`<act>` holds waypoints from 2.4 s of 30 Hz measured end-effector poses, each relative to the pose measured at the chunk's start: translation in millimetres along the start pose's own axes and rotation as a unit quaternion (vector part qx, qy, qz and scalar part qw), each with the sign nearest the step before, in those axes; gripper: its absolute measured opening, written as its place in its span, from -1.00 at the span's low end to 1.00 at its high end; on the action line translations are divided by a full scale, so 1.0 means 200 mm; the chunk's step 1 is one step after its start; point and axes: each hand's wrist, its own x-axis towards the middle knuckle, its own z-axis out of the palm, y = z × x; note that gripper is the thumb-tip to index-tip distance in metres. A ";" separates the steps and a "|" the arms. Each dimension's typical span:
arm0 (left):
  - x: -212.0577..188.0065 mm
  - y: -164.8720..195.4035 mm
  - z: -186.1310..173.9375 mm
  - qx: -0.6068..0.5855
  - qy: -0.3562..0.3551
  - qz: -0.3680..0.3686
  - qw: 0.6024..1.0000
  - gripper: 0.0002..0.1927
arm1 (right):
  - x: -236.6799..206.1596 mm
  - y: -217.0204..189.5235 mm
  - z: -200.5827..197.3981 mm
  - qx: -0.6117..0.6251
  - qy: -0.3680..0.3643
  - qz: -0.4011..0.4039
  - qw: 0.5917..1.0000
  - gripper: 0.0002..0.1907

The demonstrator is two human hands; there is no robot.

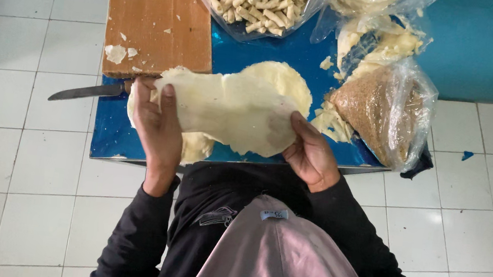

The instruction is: The person stretches thin dough sheets by hand, pulling and spreading them over the work table and stacking the stretched sheets. They then place a round dough disc on a wooden board and cut it into wedge pieces with a knife.

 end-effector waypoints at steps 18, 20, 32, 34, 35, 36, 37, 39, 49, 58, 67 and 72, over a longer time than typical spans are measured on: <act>0.05 0.05 -0.30 -0.339 0.027 -0.170 0.925 -0.87 | 0.05 -0.61 0.32 -0.691 0.042 -0.297 0.658 -0.73; 0.04 0.07 -0.32 -0.343 0.020 -0.166 0.924 -0.87 | 0.13 -0.47 0.34 -0.747 -0.092 -0.323 0.573 -0.76; 0.05 0.17 -0.28 -0.385 0.007 -0.195 0.902 -0.70 | 0.00 -0.15 0.18 -0.814 -0.163 -0.361 0.425 -0.59; 0.06 0.17 -0.25 -0.408 -0.007 -0.205 0.890 -0.70 | -0.01 -0.12 0.19 -0.831 -0.162 -0.349 0.402 -0.56; 0.06 0.17 -0.23 -0.421 -0.016 -0.206 0.883 -0.69 | -0.02 -0.10 0.20 -0.839 -0.162 -0.342 0.392 -0.55; 0.06 0.17 -0.21 -0.435 -0.026 -0.206 0.876 -0.68 | -0.02 -0.09 0.21 -0.841 -0.162 -0.346 0.384 -0.53; 0.07 0.17 -0.19 -0.449 -0.037 -0.205 0.869 -0.67 | -0.03 -0.09 0.21 -0.842 -0.161 -0.351 0.376 -0.50; 0.08 0.17 -0.15 -0.449 -0.057 -0.222 0.864 -0.68 | -0.05 -0.12 0.23 -0.817 -0.168 -0.338 0.436 -0.49; 0.12 0.23 0.30 -0.502 -0.283 -0.284 0.766 -0.55 | 0.12 -0.38 0.27 -0.232 -0.134 0.024 0.963 -0.48; 0.24 -0.03 0.40 -0.338 -0.305 -0.296 0.840 -0.33 | 0.16 -0.46 0.26 -0.333 -0.060 -0.045 0.940 -0.55; 0.28 -0.24 0.42 -0.236 -0.293 -0.273 0.885 -0.17 | 0.22 -0.49 0.28 -0.432 -0.045 -0.111 0.894 -0.41; 0.20 -0.30 0.41 -0.194 -0.282 -0.332 0.879 -0.29 | 0.26 -0.44 0.26 -0.568 -0.006 -0.097 0.817 -0.40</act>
